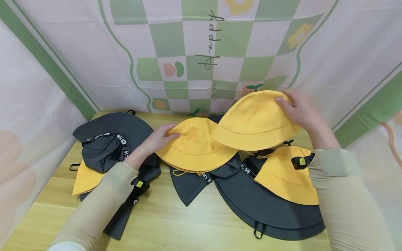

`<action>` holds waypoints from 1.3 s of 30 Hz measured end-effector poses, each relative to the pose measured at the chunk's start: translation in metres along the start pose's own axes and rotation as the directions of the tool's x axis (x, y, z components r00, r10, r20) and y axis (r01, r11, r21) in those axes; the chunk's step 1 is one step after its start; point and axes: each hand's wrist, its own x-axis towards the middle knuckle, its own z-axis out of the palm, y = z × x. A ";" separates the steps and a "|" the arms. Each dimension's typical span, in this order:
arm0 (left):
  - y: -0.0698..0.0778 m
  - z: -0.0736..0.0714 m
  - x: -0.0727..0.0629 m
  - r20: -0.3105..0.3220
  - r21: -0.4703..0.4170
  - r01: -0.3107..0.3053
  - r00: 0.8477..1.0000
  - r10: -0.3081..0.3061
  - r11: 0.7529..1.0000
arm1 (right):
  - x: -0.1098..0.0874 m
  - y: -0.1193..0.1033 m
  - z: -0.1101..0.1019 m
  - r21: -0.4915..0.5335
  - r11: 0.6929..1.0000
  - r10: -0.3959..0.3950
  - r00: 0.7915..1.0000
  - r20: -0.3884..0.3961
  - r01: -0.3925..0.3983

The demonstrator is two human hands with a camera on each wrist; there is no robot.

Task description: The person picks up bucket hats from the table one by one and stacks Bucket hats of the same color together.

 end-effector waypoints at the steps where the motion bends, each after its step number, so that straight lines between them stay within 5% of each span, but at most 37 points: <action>1: 0.000 0.000 0.000 0.002 -0.009 -0.004 1.000 0.004 1.000 | 0.001 -0.003 0.003 0.015 1.000 -0.007 1.000 0.004 0.007; 23: 0.006 0.009 0.012 -0.010 -0.107 -0.040 0.999 0.039 0.993 | 0.002 -0.035 0.066 0.156 0.987 -0.057 0.992 0.110 0.040; 29: 0.011 0.010 0.013 -0.023 -0.138 -0.017 1.000 0.014 0.990 | 0.002 -0.042 0.081 0.205 0.975 -0.122 0.982 0.141 0.092; 39: 0.014 0.012 0.015 -0.034 -0.173 0.022 0.999 -0.028 0.985 | 0.002 -0.051 0.105 0.227 0.971 -0.120 0.973 0.196 0.074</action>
